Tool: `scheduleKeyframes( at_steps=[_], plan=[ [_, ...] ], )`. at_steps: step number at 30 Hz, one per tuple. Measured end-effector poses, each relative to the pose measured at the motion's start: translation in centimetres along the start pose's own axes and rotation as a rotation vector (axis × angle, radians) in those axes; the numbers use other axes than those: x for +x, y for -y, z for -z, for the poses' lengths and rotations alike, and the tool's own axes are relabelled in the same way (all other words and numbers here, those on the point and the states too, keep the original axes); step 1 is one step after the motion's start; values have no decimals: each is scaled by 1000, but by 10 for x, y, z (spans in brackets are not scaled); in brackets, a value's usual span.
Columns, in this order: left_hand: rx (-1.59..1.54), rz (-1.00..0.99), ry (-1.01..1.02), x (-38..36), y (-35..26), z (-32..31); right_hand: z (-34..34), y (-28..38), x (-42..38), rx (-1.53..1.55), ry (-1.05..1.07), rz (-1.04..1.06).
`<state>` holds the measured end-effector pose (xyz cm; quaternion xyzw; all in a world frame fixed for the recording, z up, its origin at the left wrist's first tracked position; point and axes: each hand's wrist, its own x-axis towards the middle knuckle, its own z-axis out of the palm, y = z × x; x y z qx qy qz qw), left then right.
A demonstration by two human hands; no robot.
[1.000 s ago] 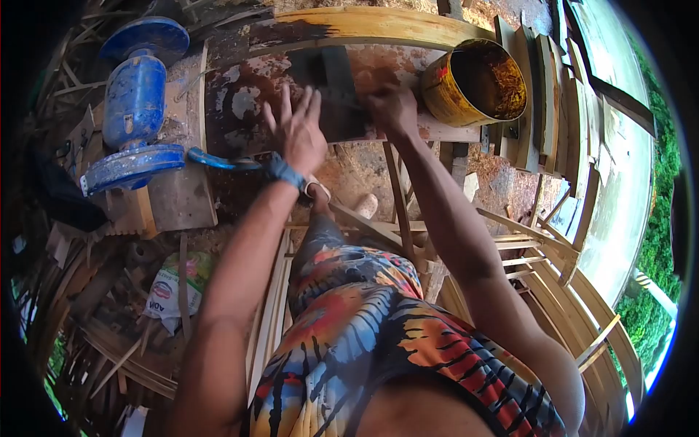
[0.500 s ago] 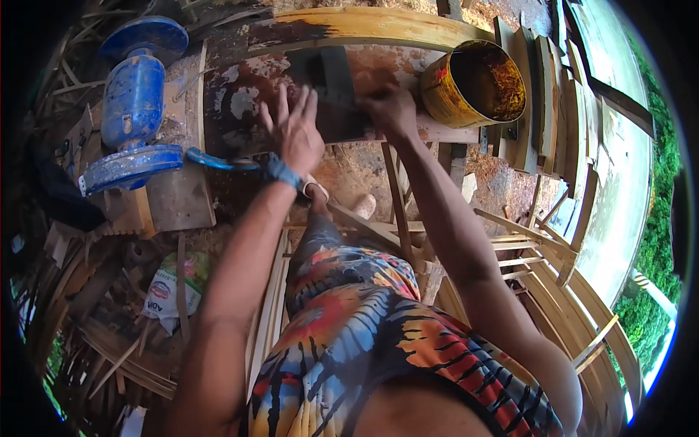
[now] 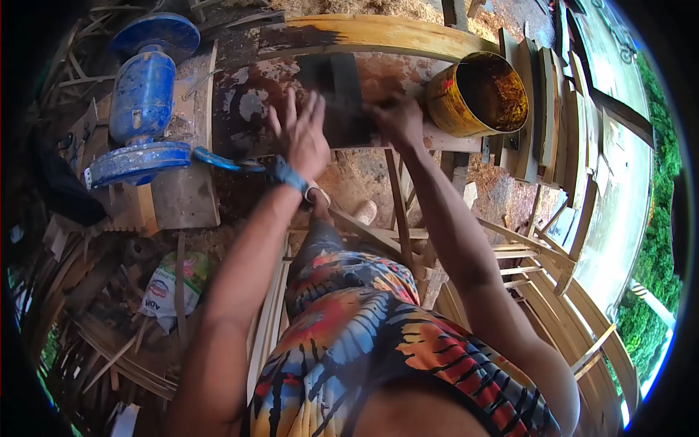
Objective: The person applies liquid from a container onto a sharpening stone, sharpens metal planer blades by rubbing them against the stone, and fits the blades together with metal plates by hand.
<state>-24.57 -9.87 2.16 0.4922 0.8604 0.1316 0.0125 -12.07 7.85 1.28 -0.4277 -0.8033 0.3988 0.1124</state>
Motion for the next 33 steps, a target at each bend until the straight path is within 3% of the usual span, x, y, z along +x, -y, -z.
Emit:
scheduleKeyframes(
  at_steps=[4, 7, 12, 22, 25, 33],
  plan=[
    [-138, 36, 18, -48, -30, 5, 22, -1, -61, 49, -26, 3],
    [-93, 11, -25, -22, -15, -2, 12, 4, -24, -66, -52, 6],
    [83, -21, -8, 49, 19, -10, -8, 16, 46, 85, 35, -12],
    [121, -20, -12, 45, 7, -10, -13, 9, 38, 64, -41, 102],
    [114, -38, -14, 45, 7, -11, -15, 15, 36, -70, -38, 87],
    [-1, -14, -32, 23, -3, -17, -10, 6, 30, 149, 59, -119]
  ],
)
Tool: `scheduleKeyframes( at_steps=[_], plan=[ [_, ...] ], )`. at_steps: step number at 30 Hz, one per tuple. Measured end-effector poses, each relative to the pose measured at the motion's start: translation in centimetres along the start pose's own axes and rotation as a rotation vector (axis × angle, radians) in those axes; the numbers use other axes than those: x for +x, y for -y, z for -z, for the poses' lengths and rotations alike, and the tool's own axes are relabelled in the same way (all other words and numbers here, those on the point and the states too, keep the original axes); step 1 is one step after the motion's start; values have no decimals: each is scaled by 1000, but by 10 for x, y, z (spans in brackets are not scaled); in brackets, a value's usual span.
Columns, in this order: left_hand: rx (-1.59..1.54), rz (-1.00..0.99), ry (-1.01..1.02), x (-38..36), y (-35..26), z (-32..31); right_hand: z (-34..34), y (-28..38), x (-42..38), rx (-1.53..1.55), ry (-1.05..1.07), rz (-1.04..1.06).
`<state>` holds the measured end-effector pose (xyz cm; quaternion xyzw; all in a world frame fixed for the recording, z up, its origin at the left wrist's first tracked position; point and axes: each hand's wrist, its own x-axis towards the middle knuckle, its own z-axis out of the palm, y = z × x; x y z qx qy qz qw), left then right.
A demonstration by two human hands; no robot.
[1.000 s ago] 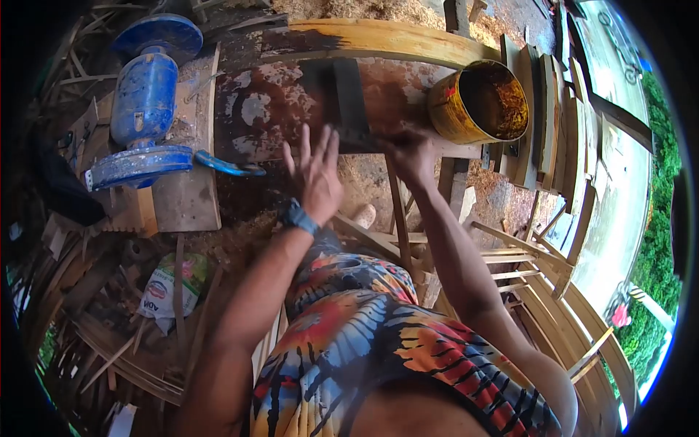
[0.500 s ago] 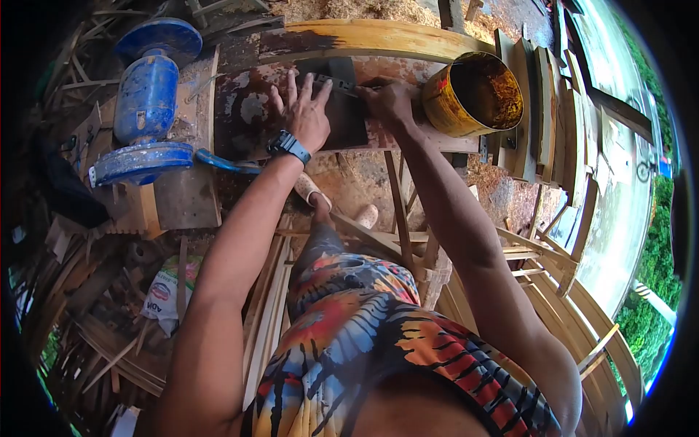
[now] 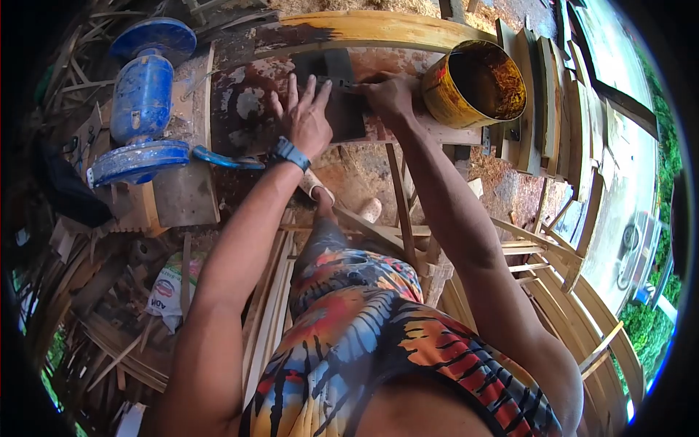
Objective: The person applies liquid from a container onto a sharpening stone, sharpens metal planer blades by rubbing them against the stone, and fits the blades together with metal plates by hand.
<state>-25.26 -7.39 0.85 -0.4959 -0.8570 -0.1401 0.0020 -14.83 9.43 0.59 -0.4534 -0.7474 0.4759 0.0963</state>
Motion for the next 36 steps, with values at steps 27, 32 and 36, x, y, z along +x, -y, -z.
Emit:
scheduleKeyframes(
  at_steps=[27, 32, 36],
  plan=[
    [-171, -66, 144, 2, -16, 5, 30, -32, -30, -9, -134, -31],
    [-216, -59, 126, -48, -42, 17, 39, -48, -64, -38, -159, 42],
    [-168, -52, 139, -62, -46, 28, 43, -26, -91, 107, -50, -163]
  ],
)
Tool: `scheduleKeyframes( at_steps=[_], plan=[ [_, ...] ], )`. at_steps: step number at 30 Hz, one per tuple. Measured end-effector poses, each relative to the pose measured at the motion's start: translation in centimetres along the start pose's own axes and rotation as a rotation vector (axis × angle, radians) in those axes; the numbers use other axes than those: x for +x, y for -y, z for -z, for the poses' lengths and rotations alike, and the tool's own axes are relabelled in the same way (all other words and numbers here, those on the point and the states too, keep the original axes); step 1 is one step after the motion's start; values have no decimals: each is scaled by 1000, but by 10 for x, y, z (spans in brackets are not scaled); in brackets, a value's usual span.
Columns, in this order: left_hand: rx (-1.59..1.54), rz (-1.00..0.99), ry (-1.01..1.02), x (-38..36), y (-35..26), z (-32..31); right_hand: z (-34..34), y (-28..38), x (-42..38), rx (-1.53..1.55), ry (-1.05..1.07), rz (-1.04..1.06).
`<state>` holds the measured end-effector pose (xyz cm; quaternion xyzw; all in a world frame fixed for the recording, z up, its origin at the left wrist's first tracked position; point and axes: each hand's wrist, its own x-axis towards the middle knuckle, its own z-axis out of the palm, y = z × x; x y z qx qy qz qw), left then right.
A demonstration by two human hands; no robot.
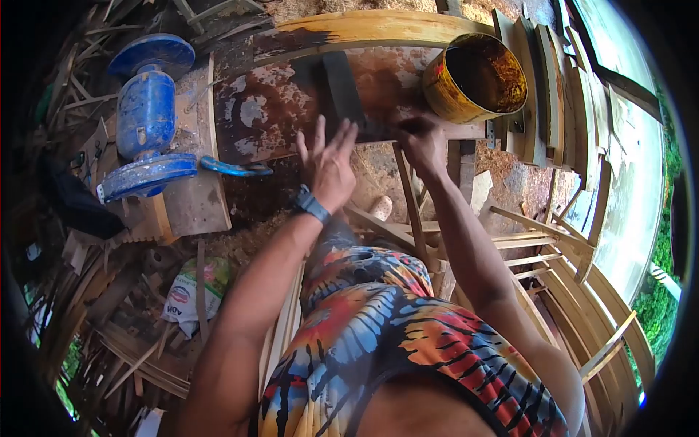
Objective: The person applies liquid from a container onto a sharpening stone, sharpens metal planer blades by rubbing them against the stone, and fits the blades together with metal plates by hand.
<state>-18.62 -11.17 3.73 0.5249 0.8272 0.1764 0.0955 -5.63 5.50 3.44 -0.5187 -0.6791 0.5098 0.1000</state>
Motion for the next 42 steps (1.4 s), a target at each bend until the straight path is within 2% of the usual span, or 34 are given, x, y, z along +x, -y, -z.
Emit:
scheduleKeyframes(
  at_steps=[2, 4, 7, 10, 12, 14, 15, 17, 20, 24, 27, 30, 34, 36, 40, 42],
  plan=[
    [53, -7, -46, 24, 18, -1, -15, 6, 28, -53, -87, 117],
    [130, 28, -72, 48, 37, 0, -33, 16, 63, -157, -51, 158],
    [182, 23, -72, 50, 41, 5, -41, 28, 69, -73, -55, 149],
    [115, 43, -45, 8, 13, 5, -18, 22, 28, -172, 2, 104],
    [55, 80, 0, -14, -1, 6, -14, 9, 14, -81, 43, 152],
    [106, 64, -4, -11, 4, 7, -16, 7, 4, 23, 40, 132],
    [132, 59, -31, -3, 12, 6, -17, 21, 13, -119, 9, 156],
    [175, 58, -112, 24, 34, 2, -37, 28, 52, -145, -14, 143],
    [210, 79, -77, 46, 52, 11, -45, 49, 56, -109, 17, 143],
    [154, 76, -78, 9, 29, 5, -25, 28, 35, -242, 69, 126],
    [72, 67, -83, -10, 18, 2, -19, 10, 17, -223, 80, 210],
    [198, 97, -65, 19, 38, 6, -31, 35, 44, -284, 105, 119],
    [261, 103, -129, 60, 67, 7, -48, 57, 78, -316, 144, 135],
    [253, 104, -128, 47, 57, 4, -43, 53, 63, -302, 70, 178],
    [121, 107, -115, -2, 19, -2, -22, 14, 27, -319, 56, 204],
    [104, 106, -131, -5, 20, -6, -19, 6, 22, -313, 64, 256]
  ],
)
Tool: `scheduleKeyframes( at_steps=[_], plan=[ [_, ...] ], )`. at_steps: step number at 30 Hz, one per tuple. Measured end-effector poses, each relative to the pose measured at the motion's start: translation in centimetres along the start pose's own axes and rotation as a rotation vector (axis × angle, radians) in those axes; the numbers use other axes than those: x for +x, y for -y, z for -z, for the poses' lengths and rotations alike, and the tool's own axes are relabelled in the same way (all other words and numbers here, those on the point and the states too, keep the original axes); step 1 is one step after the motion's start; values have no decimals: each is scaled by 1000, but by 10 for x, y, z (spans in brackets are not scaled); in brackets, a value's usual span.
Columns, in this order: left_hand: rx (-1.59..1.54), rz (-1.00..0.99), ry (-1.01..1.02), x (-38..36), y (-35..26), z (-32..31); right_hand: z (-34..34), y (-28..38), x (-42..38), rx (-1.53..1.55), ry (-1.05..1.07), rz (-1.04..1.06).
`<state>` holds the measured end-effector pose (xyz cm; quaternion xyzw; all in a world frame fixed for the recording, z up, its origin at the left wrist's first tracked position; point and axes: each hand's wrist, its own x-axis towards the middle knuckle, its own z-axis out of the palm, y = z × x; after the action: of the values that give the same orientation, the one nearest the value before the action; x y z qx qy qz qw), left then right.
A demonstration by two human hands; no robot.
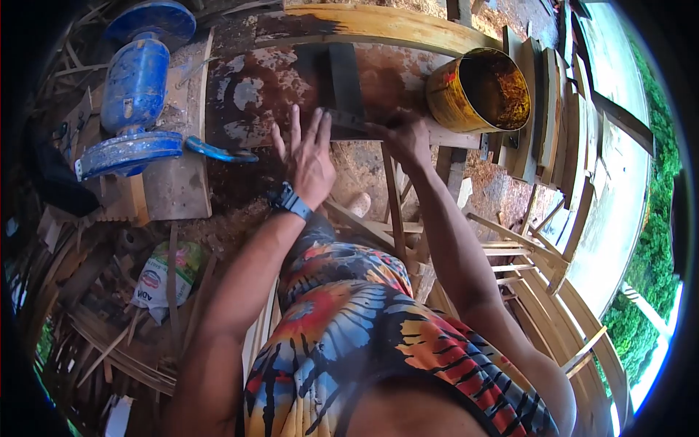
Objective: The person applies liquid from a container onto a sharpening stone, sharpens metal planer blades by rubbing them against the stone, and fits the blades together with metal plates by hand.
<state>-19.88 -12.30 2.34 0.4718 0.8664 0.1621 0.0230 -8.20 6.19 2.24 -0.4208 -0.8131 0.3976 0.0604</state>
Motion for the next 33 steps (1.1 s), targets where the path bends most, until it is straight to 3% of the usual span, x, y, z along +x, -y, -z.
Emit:
scheduleKeyframes(
  at_steps=[1, 4, 6, 10, 13, 16, 17, 20, 28, 33],
  plan=[
    [16, -16, -9, 8, 5, -2, -1, 9, 5, 60, -49, 41],
    [118, -57, -49, 54, 31, -12, -6, 30, 52, 210, 80, -154],
    [150, -83, -39, 77, 41, -11, -13, 32, 68, 196, 51, -110],
    [111, -75, 14, 43, 22, -7, -22, -8, 52, 255, 166, -222],
    [-11, -74, -25, 10, 6, -6, -11, -9, -3, 147, -90, 89],
    [11, -72, -35, 14, 10, -8, -9, 4, 15, 103, -48, 61],
    [40, -79, -51, 33, 20, -9, -13, 9, 34, 271, 73, -107],
    [105, -84, -74, 79, 45, -11, -15, 40, 72, 140, 44, -213],
    [-44, 3, -16, -4, -6, -6, -1, -1, 11, 120, 30, -82],
    [125, -9, -53, 55, 35, -8, 0, 50, 57, 118, 86, -241]
  ],
)
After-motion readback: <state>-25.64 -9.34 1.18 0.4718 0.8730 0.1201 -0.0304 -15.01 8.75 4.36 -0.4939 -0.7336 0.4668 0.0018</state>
